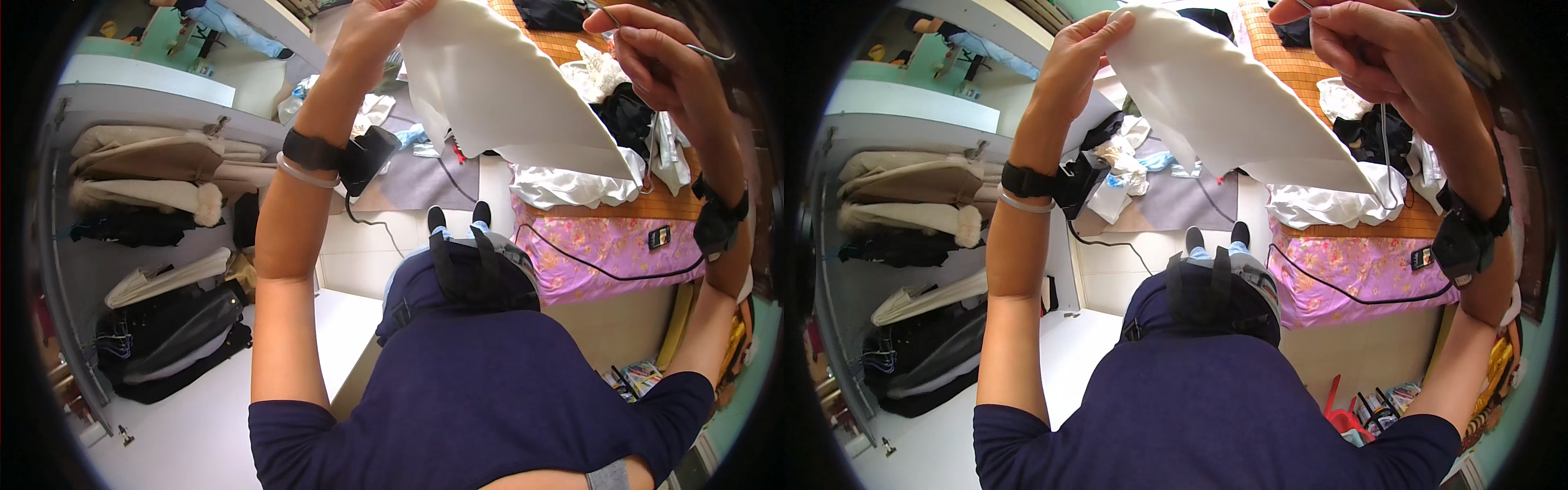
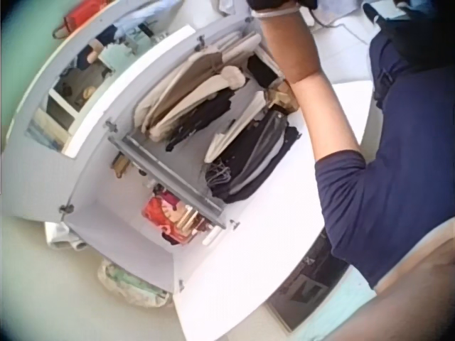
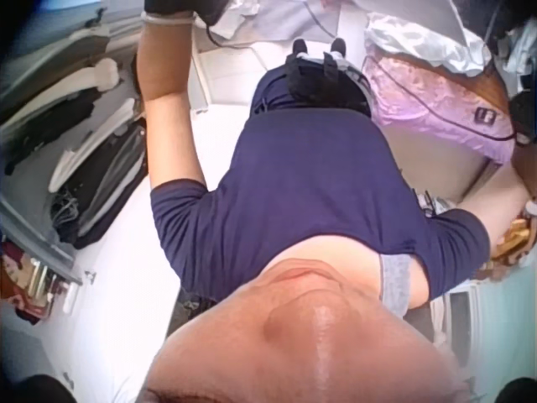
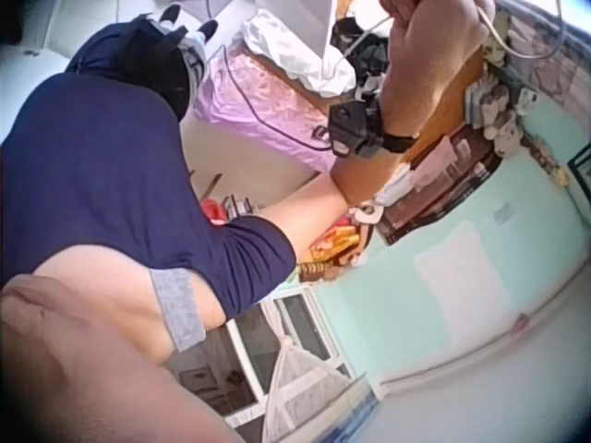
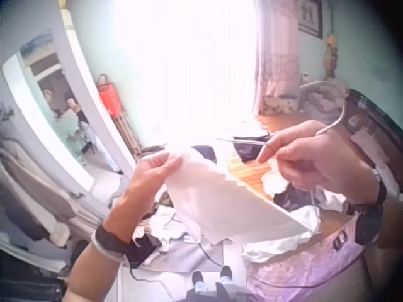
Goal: Hanging various items of clothing onto hangers and placing them on a closet rod.
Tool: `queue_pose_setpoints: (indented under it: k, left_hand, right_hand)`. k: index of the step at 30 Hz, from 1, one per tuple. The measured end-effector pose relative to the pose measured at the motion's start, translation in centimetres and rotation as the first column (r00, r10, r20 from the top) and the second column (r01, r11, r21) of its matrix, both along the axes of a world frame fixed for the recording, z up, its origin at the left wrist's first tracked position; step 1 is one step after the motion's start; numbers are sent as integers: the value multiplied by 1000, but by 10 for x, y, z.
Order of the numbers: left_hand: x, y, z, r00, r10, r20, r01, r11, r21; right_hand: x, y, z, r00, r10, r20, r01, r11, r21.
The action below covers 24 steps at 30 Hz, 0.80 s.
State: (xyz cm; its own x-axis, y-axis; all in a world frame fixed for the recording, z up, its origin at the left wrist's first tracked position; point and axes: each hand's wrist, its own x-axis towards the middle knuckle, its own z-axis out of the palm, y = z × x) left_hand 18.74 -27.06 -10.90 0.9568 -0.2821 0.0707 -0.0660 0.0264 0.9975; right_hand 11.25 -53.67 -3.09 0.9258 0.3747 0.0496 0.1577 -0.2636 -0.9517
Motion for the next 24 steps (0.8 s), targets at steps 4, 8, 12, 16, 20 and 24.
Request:
queue_pose_setpoints:
  k: [4, 8, 12, 16, 20, 24]
  left_hand:
    - [13, -1, 8, 997, -17, 79, 21, 999, -44]
    - [21, 14, 2, 995, -53, 85, 60, 996, -70]
    - [25, 5, -9, 986, -161, 35, 160, 987, 33]
    - [44, 11, -28, 942, -299, 149, 303, 953, -1]
    - [39, 0, -27, 902, -402, 155, 392, 915, 94]
    - [33, 5, -38, 858, -493, 143, 503, 864, -36]
  right_hand:
    - [17, -17, 39, 787, 435, -438, -376, 901, 219]
    - [-12, 15, 28, 999, 14, -52, -28, 962, -272]
    - [-32, 13, 39, 995, -101, 5, 96, 932, -350]
    - [-55, 41, 45, 951, -274, -144, 214, 918, -335]
    - [-71, 45, 54, 913, -365, -182, 285, 890, -355]
    - [-78, 45, 45, 879, -376, -294, 282, 906, -315]
